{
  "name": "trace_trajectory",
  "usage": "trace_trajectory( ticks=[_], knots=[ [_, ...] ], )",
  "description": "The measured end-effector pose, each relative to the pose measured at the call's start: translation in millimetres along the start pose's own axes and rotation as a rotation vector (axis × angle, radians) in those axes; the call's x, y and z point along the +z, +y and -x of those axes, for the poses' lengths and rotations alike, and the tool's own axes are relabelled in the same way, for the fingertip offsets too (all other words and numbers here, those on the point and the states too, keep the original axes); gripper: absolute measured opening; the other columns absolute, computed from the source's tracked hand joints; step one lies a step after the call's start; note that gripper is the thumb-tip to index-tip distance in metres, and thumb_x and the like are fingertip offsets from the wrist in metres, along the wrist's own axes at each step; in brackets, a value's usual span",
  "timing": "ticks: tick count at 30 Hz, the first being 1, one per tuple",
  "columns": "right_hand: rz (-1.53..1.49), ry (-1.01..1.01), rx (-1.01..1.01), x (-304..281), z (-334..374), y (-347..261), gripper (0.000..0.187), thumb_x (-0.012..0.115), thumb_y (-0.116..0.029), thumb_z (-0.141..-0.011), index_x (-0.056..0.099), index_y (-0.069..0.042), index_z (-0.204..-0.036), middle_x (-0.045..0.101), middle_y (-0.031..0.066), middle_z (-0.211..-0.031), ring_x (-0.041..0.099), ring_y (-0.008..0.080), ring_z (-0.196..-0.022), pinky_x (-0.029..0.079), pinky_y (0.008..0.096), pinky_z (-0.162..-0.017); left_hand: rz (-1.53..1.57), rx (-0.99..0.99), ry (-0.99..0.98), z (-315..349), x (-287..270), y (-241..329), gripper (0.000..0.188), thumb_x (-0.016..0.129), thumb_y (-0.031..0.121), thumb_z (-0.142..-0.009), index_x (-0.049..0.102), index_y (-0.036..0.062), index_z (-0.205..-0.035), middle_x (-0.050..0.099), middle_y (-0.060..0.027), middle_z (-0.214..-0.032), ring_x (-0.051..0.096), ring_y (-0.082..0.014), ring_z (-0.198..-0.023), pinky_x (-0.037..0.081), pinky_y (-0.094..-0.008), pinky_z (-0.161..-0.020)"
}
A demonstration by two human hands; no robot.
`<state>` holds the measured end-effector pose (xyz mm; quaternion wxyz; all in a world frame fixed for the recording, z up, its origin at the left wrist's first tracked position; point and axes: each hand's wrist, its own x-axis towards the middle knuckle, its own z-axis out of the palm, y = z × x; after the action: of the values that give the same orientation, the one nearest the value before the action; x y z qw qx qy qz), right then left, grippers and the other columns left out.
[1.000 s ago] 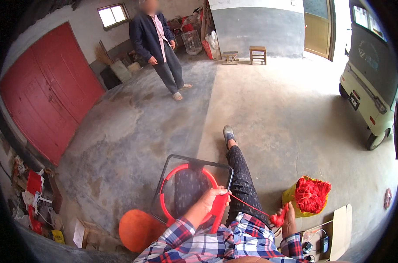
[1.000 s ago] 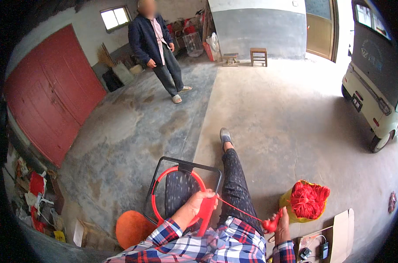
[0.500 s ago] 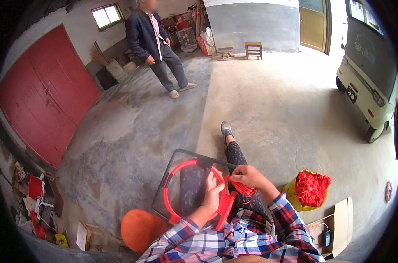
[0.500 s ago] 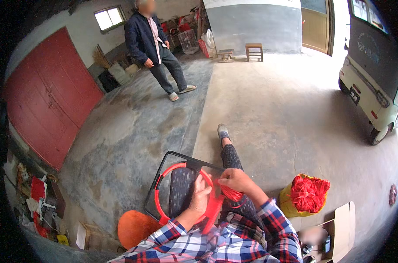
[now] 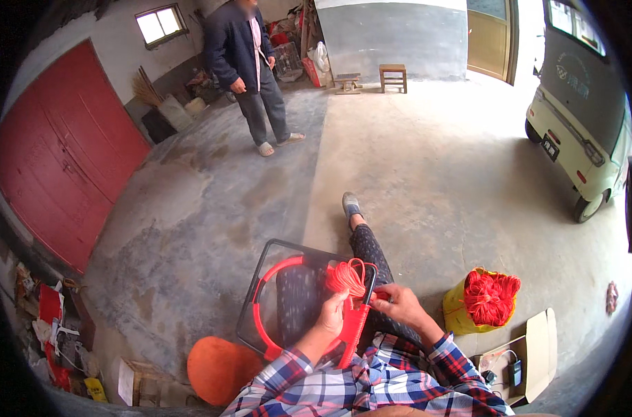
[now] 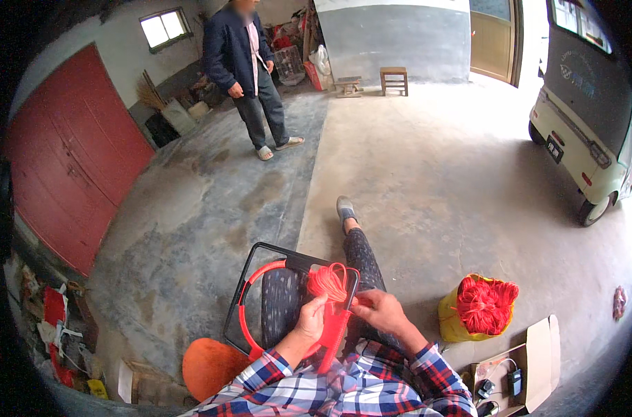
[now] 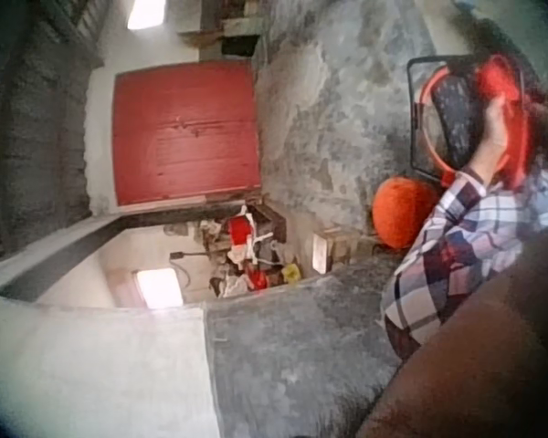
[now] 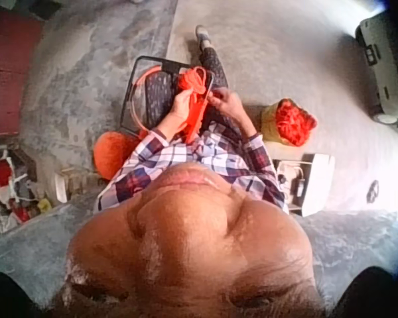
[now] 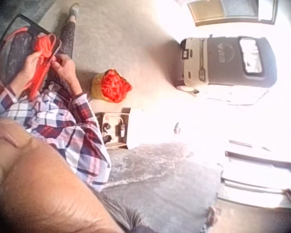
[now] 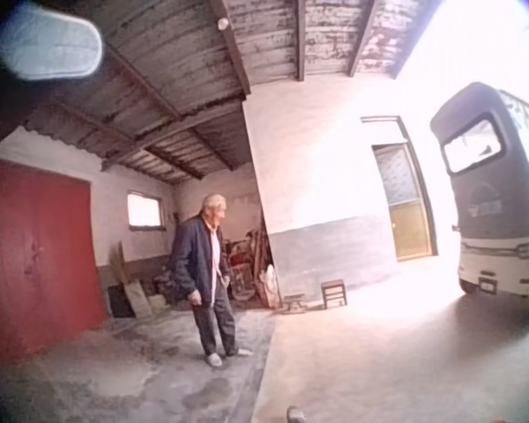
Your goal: Wrapping red yarn or cord around a circular frame as part of a furniture manufacturing process.
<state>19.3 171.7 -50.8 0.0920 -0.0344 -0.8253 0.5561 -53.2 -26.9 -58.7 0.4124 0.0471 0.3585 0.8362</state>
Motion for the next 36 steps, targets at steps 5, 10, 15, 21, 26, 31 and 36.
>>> trace_trajectory(
  ticks=[5,10,15,21,26,31,36],
  knots=[
    [0.103,-0.106,0.202,-5.5,0.8,-20.2,0.034,0.07,-0.027,-0.084,0.066,-0.002,-0.108,0.07,0.0102,-0.088,0.066,0.0205,-0.079,0.052,0.0336,-0.071,0.039,0.004,0.097,1.8,3.8,-1.9,0.05,0.051,0.035,-0.091,0.051,0.0004,-0.127,0.063,-0.0162,-0.115,0.061,-0.0284,-0.104,0.047,-0.0407,-0.094],
    [-0.569,0.113,0.254,-7.0,-0.2,4.7,0.024,0.068,-0.022,-0.086,0.065,-0.003,-0.101,0.067,0.002,-0.085,0.061,0.0133,-0.073,0.048,0.0283,-0.066,0.071,-0.032,0.189,-1.3,-7.8,-3.7,0.05,0.052,0.039,-0.091,0.052,0.0024,-0.125,0.064,-0.016,-0.112,0.062,-0.0281,-0.099,0.05,-0.0414,-0.087],
    [-1.165,0.398,0.4,-17.7,-1.0,-17.4,0.033,0.07,-0.028,-0.086,0.063,-0.006,-0.109,0.064,0.0011,-0.097,0.058,0.0115,-0.086,0.044,0.0248,-0.073,0.107,-0.047,0.178,-1.7,2.6,-3.0,0.044,0.058,0.033,-0.088,0.054,0.0041,-0.122,0.064,-0.0132,-0.108,0.063,-0.0276,-0.093,0.051,-0.0411,-0.082],
    [-1.367,0.238,0.026,-37.4,-1.3,-20.8,0.042,0.071,-0.033,-0.084,0.062,0.0,-0.108,0.063,0.0062,-0.106,0.059,0.0127,-0.088,0.045,0.0255,-0.077,0.048,-0.085,0.24,-2.1,6.8,-7.8,0.033,0.066,0.026,-0.087,0.06,0.0048,-0.11,0.066,-0.0056,-0.095,0.062,-0.0179,-0.087,0.051,-0.034,-0.079],
    [-1.236,0.147,-0.128,-66.6,20.1,-48.2,0.04,0.067,-0.043,-0.084,0.061,-0.006,-0.099,0.066,0.0181,-0.096,0.064,0.0303,-0.081,0.051,0.0446,-0.079,-0.115,-0.213,0.156,4.3,14.6,6.9,0.026,0.066,0.023,-0.088,0.061,0.0047,-0.107,0.067,-0.008,-0.091,0.064,-0.0176,-0.081,0.052,-0.0316,-0.073],
    [-1.48,0.171,0.103,-87.7,32.9,-45.7,0.038,0.063,-0.048,-0.087,0.055,-0.013,-0.101,0.055,0.0043,-0.067,0.054,0.0186,-0.06,0.047,0.0339,-0.057,-0.308,-0.329,0.161,3.1,13.9,15.6,0.022,0.063,0.02,-0.091,0.062,0.0022,-0.103,0.068,-0.0127,-0.087,0.067,-0.02,-0.072,0.053,-0.0313,-0.066],
    [-0.711,0.139,0.307,-34.2,24.1,-18.1,0.017,0.061,-0.017,-0.092,0.055,-0.005,-0.101,0.057,0.0022,-0.081,0.056,0.0123,-0.066,0.048,0.0284,-0.058,-0.308,-0.336,0.121,-2.5,15.1,8.7,0.022,0.062,0.02,-0.091,0.063,0.0011,-0.103,0.068,-0.0136,-0.086,0.067,-0.0206,-0.071,0.054,-0.0323,-0.065]
  ],
)
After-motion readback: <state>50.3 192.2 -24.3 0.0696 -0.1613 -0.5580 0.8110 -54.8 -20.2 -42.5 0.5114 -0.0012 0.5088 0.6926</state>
